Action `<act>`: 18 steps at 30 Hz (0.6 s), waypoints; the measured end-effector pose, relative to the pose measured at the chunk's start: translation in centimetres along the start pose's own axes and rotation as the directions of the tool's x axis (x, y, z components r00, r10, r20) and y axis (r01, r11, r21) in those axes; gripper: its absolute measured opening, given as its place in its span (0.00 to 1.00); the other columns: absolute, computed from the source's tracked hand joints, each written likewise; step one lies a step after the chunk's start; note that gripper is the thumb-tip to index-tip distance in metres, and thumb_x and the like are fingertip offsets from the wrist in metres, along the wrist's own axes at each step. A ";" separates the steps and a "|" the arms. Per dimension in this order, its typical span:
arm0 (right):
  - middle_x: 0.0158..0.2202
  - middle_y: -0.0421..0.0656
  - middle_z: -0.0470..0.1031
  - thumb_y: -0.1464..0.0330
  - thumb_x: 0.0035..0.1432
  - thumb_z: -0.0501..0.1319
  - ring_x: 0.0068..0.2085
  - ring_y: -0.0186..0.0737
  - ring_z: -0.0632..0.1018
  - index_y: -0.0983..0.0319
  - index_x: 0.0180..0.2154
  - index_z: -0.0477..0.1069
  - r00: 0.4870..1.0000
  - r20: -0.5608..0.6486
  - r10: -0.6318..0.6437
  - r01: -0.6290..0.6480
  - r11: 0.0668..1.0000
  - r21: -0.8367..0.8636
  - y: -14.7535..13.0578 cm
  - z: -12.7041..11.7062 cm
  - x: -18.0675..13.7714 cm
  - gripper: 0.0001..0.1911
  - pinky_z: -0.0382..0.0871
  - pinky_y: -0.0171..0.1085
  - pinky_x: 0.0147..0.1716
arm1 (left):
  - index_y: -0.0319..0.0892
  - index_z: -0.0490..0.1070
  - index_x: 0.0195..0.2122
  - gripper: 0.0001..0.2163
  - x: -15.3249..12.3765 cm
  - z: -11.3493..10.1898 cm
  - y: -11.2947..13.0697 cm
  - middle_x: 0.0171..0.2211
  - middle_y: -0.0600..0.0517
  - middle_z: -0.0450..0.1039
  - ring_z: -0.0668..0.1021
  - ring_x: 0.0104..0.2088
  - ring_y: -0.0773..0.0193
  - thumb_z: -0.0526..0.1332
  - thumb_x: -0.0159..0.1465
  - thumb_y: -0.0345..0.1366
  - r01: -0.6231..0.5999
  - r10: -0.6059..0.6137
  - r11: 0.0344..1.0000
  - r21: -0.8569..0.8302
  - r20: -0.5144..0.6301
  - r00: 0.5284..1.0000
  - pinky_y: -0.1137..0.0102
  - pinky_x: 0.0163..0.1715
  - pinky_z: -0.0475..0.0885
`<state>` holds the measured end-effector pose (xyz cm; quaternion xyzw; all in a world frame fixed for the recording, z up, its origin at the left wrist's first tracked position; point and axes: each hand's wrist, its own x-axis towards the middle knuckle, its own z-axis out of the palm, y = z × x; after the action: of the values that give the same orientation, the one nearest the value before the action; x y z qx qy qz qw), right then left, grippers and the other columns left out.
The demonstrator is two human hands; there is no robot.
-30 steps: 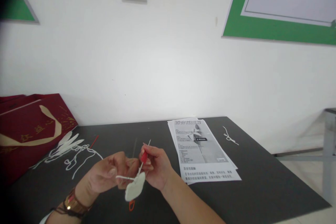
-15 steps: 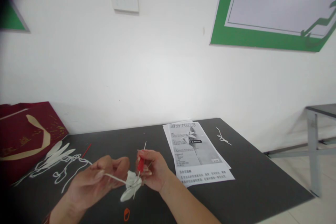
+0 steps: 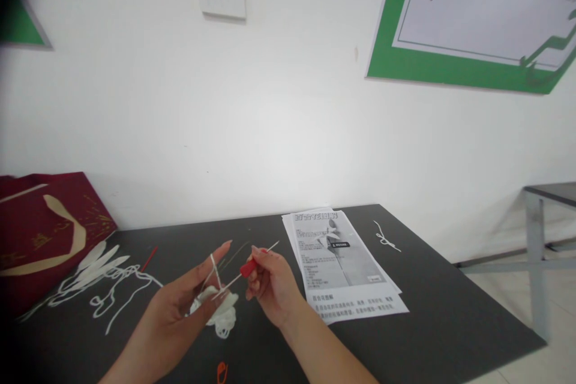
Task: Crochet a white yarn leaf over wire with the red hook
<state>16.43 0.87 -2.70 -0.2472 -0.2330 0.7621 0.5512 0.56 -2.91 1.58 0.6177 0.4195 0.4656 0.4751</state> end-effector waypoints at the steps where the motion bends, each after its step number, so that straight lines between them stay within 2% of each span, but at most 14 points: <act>1: 0.14 0.35 0.68 0.65 0.53 0.65 0.13 0.26 0.65 0.67 0.25 0.72 1.000 -0.014 -0.021 0.021 1.000 -0.001 0.0 0.0 0.0 0.11 0.63 0.25 0.10 | 0.49 0.65 0.58 0.27 0.2 0.1 -0.4 0.24 0.57 0.66 0.68 0.26 0.67 0.65 0.56 0.34 0.015 -0.016 0.998 -0.067 -0.024 1.000 0.73 0.31 0.67; 6: 0.18 0.38 0.74 0.66 0.53 0.66 0.17 0.27 0.71 0.66 0.28 0.73 0.994 -0.035 -0.100 0.101 0.994 0.027 0.1 0.4 -0.4 0.09 0.71 0.26 0.17 | 0.50 0.58 0.61 0.33 1.0 1.1 -1.5 0.24 0.59 0.65 0.68 0.26 0.72 0.67 0.54 0.33 -0.038 -0.056 0.903 -0.427 -0.204 0.977 0.77 0.30 0.66; 10: 0.22 0.42 0.77 0.68 0.49 0.69 0.20 0.28 0.74 0.67 0.29 0.74 0.988 -0.076 -0.135 0.142 0.984 0.104 0.4 1.0 -0.7 0.09 0.74 0.28 0.21 | 0.51 0.63 0.58 0.31 1.1 2.1 -2.2 0.25 0.61 0.68 0.71 0.29 0.74 0.68 0.54 0.31 -0.137 -0.089 0.808 -0.572 -0.349 0.933 0.77 0.38 0.67; 13: 0.24 0.43 0.78 0.69 0.48 0.69 0.21 0.29 0.75 0.67 0.30 0.74 0.984 -0.109 -0.139 0.153 0.979 0.134 0.6 1.2 -0.8 0.08 0.75 0.29 0.23 | 0.53 0.67 0.55 0.27 1.2 2.5 -2.6 0.25 0.62 0.70 0.73 0.29 0.74 0.69 0.53 0.31 -0.199 -0.074 0.817 -0.541 -0.441 0.894 0.76 0.43 0.67; 18: 0.26 0.43 0.79 0.69 0.52 0.67 0.23 0.30 0.76 0.66 0.32 0.74 0.970 -0.097 -0.223 0.229 0.972 0.059 0.6 1.7 -1.1 0.07 0.76 0.31 0.25 | 0.49 0.78 0.42 0.15 1.5 2.5 -3.1 0.24 0.60 0.75 0.74 0.29 0.72 0.69 0.52 0.30 -0.333 0.104 0.883 -0.331 -0.553 0.827 0.67 0.56 0.60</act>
<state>15.23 -0.53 -1.63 -0.2336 -0.2079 0.6903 0.6524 3.13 -1.33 -1.46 0.3985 0.3482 0.7452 0.4058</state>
